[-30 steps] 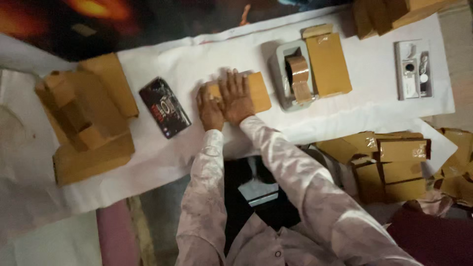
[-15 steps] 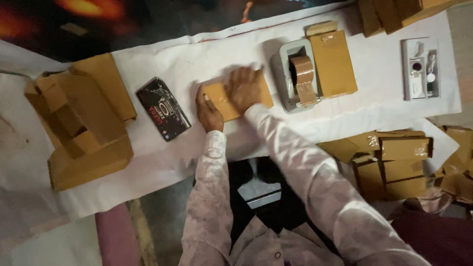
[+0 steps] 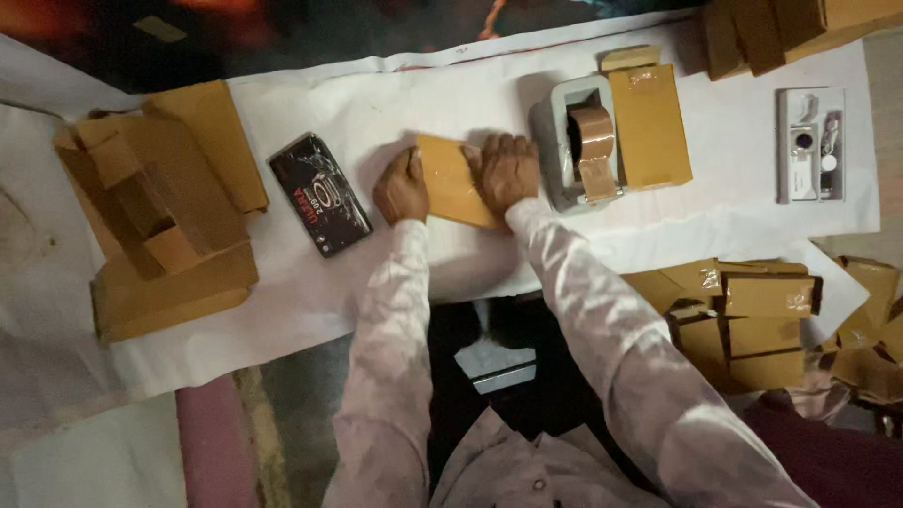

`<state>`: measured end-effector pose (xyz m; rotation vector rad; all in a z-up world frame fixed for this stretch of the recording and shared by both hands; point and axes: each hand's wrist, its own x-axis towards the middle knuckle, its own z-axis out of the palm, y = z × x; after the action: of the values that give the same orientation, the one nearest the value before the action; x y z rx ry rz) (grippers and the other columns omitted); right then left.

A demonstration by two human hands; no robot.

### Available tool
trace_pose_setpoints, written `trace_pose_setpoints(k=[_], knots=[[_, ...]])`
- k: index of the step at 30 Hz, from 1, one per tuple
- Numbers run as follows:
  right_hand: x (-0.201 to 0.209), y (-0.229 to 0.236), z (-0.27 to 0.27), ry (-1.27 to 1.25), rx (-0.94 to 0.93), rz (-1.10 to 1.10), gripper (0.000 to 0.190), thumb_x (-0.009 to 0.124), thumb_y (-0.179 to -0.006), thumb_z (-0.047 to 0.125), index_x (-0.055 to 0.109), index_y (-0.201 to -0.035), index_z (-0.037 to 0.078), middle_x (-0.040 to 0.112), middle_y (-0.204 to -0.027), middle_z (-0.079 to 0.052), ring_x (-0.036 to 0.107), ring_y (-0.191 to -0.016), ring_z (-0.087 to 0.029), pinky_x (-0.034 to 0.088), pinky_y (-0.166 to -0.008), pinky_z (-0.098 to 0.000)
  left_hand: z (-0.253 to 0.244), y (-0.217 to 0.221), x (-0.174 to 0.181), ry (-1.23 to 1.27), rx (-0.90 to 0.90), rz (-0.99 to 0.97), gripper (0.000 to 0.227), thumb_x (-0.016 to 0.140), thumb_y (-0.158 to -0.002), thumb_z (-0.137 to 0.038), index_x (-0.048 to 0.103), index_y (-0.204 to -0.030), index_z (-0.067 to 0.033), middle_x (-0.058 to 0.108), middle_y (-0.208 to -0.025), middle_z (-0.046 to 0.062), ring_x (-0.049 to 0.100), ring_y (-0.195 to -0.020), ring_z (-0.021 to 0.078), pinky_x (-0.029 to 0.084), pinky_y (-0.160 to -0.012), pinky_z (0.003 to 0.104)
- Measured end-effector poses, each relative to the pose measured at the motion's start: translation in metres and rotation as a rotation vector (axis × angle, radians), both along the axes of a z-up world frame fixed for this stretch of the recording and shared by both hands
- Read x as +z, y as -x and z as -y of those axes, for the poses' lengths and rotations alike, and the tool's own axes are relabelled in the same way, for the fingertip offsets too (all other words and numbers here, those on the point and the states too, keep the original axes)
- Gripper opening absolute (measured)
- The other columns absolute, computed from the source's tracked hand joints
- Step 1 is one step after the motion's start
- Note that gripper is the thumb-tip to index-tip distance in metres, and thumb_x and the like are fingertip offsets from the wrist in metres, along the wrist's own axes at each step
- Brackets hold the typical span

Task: The person places small items into cardboard boxes, closes the flaps, and seals them with packing tape using a tape dispenser. The sealed boxes are then moved aside on the table.

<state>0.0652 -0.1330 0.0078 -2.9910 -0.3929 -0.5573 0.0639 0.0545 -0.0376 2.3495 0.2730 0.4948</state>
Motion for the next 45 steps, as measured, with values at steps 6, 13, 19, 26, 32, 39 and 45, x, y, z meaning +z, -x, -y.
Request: trace_pose_setpoints(k=[6, 13, 19, 26, 32, 39, 45], knots=[[0.022, 0.089, -0.019, -0.304, -0.261, -0.473, 0.049, 0.054, -0.104, 0.044, 0.057, -0.115, -0.003, 0.062, -0.097, -0.023, 0.064, -0.085, -0.040, 0.053, -0.067, -0.0536, -0.003, -0.030, 0.007, -0.300, 0.080, -0.290, 0.046, 0.057, -0.107, -0.048, 0.068, -0.113, -0.0038, 0.069, -0.112, 0.019, 0.068, -0.104, 0.0381, 0.054, -0.090, 0.048], [-0.029, 0.115, -0.051, -0.763, -0.496, -0.062, 0.047, 0.052, -0.106, 0.030, 0.049, -0.139, -0.002, 0.057, -0.132, -0.028, 0.050, -0.121, -0.047, 0.041, -0.104, -0.0570, 0.045, 0.109, 0.018, 0.007, -0.057, -0.034, 0.059, 0.052, -0.108, -0.031, 0.039, -0.154, 0.0043, 0.046, -0.154, 0.029, 0.051, -0.137, 0.0472, 0.044, -0.112, 0.047], [-0.009, 0.117, -0.052, -0.424, -0.170, -0.062, 0.067, 0.056, -0.099, 0.037, 0.039, -0.156, 0.006, 0.041, -0.147, -0.044, 0.032, -0.136, -0.054, 0.028, -0.105, -0.0655, 0.023, 0.127, 0.047, -0.123, -0.185, -0.032, 0.043, 0.058, -0.102, -0.028, 0.061, -0.144, -0.0176, 0.059, -0.145, 0.019, 0.066, -0.115, 0.0395, 0.053, -0.098, 0.047], [0.006, -0.011, -0.037, -0.114, -0.038, -0.552, 0.047, 0.044, -0.109, 0.045, 0.064, -0.125, 0.006, 0.063, -0.130, -0.015, 0.054, -0.124, -0.036, 0.042, -0.102, -0.0542, 0.030, 0.134, 0.069, -0.243, -0.292, 0.014, 0.065, 0.069, -0.083, -0.041, 0.061, -0.143, -0.0173, 0.052, -0.146, 0.024, 0.059, -0.122, 0.0421, 0.050, -0.100, 0.051], [0.004, -0.017, -0.032, -0.107, -0.022, -0.422, 0.046, 0.050, -0.106, 0.043, 0.064, -0.125, 0.003, 0.061, -0.131, -0.019, 0.054, -0.122, -0.037, 0.044, -0.104, -0.0487, 0.036, 0.147, 0.067, -0.326, -0.474, 0.068, 0.116, 0.078, -0.064, -0.071, 0.040, -0.150, -0.0030, 0.035, -0.159, 0.024, 0.037, -0.148, 0.0426, 0.037, -0.119, 0.053], [-0.043, 0.061, -0.015, -0.769, -0.025, -0.171, 0.077, 0.061, -0.101, 0.030, 0.024, -0.157, -0.007, 0.024, -0.163, -0.035, 0.032, -0.144, -0.052, 0.031, -0.119, -0.0485, 0.045, 0.141, 0.029, -0.186, -0.362, -0.235, 0.130, 0.091, -0.051, -0.050, 0.029, -0.152, 0.0027, 0.025, -0.161, 0.026, 0.035, -0.145, 0.0410, 0.037, -0.116, 0.047], [-0.045, 0.131, -0.027, -1.192, -0.122, -0.214, 0.073, 0.069, -0.099, 0.021, 0.031, -0.154, -0.009, 0.036, -0.156, -0.033, 0.039, -0.145, -0.042, 0.036, -0.120, -0.0464, 0.032, 0.144, 0.032, -0.178, -0.331, -0.224, 0.127, 0.097, -0.054, -0.027, 0.030, -0.160, -0.0067, 0.028, -0.167, 0.022, 0.039, -0.149, 0.0398, 0.042, -0.116, 0.045]])
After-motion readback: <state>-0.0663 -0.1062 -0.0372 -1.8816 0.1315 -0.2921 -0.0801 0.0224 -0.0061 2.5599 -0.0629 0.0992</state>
